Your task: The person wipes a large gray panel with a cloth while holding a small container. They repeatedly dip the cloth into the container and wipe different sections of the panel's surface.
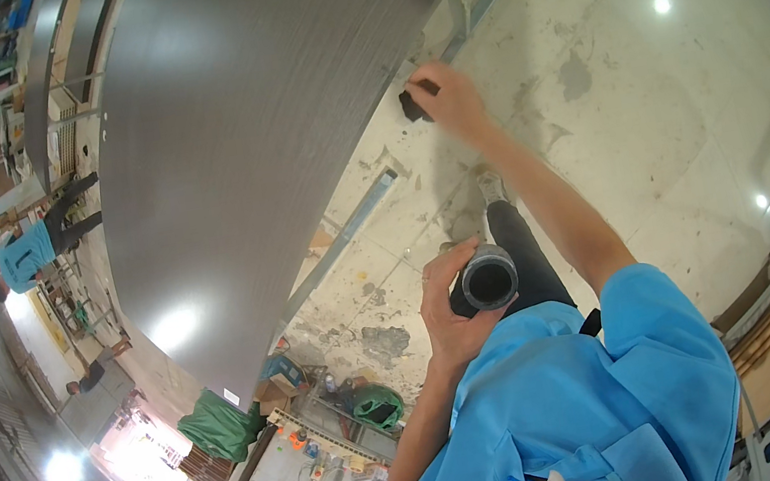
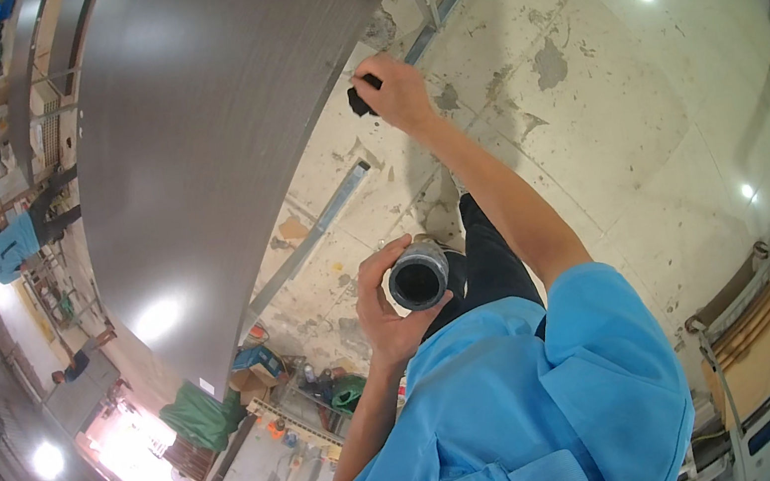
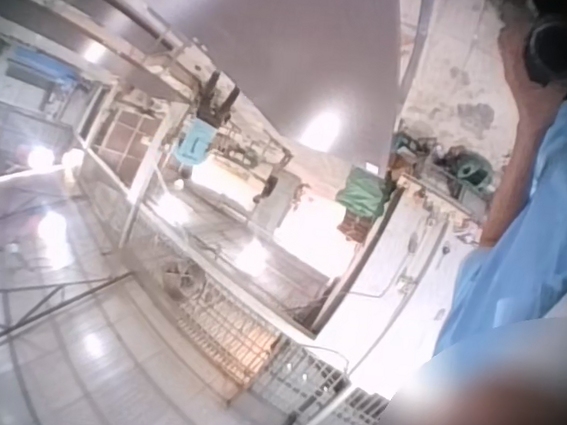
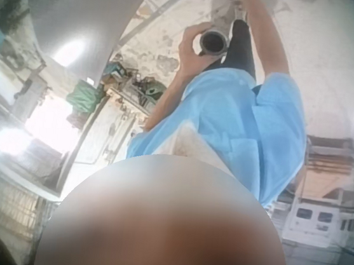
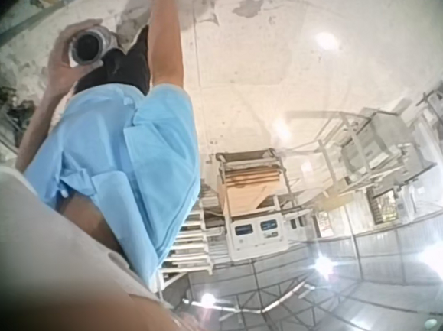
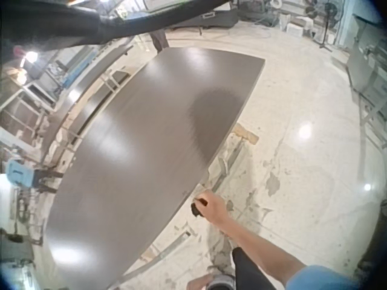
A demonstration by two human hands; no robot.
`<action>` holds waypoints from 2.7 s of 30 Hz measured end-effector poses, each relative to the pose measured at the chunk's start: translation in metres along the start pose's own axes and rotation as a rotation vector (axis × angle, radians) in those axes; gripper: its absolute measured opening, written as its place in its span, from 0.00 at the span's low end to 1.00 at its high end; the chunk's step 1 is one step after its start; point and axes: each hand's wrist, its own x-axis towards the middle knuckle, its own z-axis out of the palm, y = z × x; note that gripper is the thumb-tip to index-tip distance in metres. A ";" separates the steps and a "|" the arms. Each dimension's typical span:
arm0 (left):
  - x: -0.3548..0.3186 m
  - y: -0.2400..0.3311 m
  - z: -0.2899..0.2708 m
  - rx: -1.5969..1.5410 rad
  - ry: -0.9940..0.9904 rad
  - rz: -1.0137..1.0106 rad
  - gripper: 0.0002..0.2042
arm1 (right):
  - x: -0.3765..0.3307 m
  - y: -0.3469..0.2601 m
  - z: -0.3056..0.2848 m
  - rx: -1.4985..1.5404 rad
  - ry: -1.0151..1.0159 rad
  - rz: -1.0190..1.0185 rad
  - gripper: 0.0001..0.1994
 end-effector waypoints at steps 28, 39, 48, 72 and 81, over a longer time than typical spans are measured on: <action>0.001 0.006 0.001 -0.014 0.063 -0.016 0.37 | -0.008 0.007 -0.003 0.053 0.046 0.023 0.04; 0.001 0.002 0.003 -0.002 0.050 -0.024 0.37 | 0.058 0.031 -0.037 0.082 0.184 0.255 0.06; 0.020 -0.013 -0.003 -0.049 -0.104 -0.018 0.43 | 0.056 0.038 -0.048 -0.036 -0.061 0.033 0.05; 0.111 -0.007 0.029 0.030 -0.178 0.051 0.43 | 0.148 0.072 -0.130 -0.097 0.089 -0.058 0.06; 0.179 0.053 0.151 -0.112 -0.097 0.017 0.45 | 0.253 0.113 -0.217 -0.053 0.172 0.064 0.07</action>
